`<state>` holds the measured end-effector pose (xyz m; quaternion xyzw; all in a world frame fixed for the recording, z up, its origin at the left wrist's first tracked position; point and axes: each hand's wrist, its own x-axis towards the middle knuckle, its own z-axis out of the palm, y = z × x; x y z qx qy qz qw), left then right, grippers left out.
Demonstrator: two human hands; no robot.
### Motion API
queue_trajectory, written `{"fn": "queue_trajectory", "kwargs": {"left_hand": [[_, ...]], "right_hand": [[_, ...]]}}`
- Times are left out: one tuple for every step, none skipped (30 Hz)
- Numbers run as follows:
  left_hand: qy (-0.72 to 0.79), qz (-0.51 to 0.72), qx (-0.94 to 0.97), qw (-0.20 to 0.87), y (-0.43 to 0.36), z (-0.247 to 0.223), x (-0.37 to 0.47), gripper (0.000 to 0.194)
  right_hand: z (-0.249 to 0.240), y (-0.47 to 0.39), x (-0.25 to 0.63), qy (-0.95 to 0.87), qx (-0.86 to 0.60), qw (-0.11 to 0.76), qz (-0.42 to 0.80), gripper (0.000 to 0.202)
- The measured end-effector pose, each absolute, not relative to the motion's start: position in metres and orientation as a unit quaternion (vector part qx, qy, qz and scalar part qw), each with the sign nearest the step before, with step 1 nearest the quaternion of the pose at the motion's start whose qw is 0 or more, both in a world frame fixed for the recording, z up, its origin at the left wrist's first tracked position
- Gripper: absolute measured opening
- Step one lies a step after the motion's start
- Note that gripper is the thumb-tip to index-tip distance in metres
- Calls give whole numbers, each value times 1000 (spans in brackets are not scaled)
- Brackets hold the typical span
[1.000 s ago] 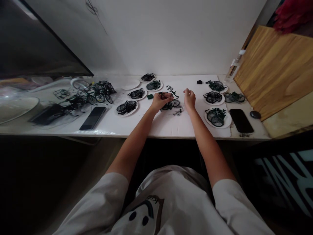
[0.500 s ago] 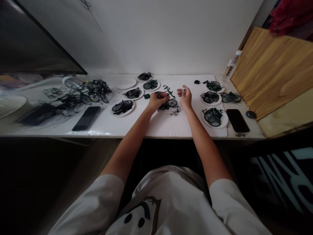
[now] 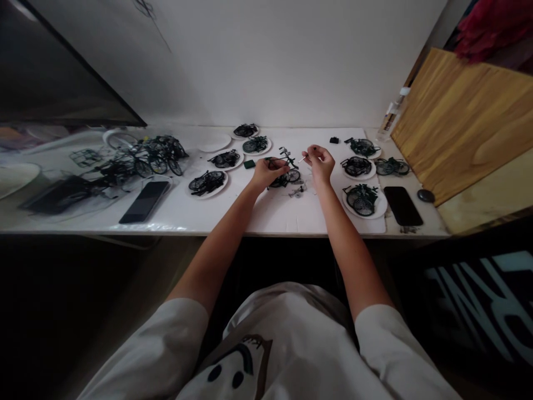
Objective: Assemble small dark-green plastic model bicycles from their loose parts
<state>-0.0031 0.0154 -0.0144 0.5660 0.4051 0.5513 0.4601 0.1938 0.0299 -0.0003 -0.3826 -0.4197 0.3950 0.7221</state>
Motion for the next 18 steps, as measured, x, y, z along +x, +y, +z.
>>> {"fn": "queue_trajectory", "kwargs": {"left_hand": [[406,546,570,460,15,-14,-3,37],[405,542,574,461,14,-14,-3,38],[404,539,577,461,14,-14,-4,39],[404,537,579,462,14,-14,-4,39],[404,536,579,463,14,-14,-4,40],[405,535,578,464,14,-15,-4,40],[405,535,577,465,14,-15,-4,40],[404,536,576,466,14,-14,-4,39],[403,535,577,467,13,-14,-4,38],[403,535,577,467,13,-14,-4,37],[403,533,578,468,12,-13,-3,36],[406,531,578,468,11,-12,-3,35],[408,529,577,469,11,-11,-3,35],[411,528,576,469,10,-11,-3,35],[413,527,575,470,9,-10,-2,35],[413,528,574,470,9,-10,-2,35],[411,529,575,470,9,-11,-2,34],[409,530,575,470,10,-11,-2,34]], "right_hand": [[1,29,193,-407,-360,734,407,61],[2,28,192,-396,-343,743,415,62],[3,26,191,-388,-333,749,422,63],[3,25,190,-381,-330,751,426,63],[4,24,190,-378,-331,751,428,62],[4,24,190,-378,-334,750,429,60],[3,25,190,-379,-336,749,427,58],[2,25,190,-380,-337,751,423,56],[1,26,191,-382,-334,754,418,54],[0,28,191,-383,-330,758,413,54],[-2,29,192,-386,-325,760,409,54],[-3,29,192,-390,-321,761,408,54],[-4,30,191,-396,-319,758,408,55],[-4,30,191,-402,-317,754,410,56],[-4,29,190,-408,-317,750,413,58],[-4,28,189,-412,-318,746,415,59],[-3,28,188,-414,-319,744,417,61],[-3,27,187,-414,-321,742,418,62]]}}
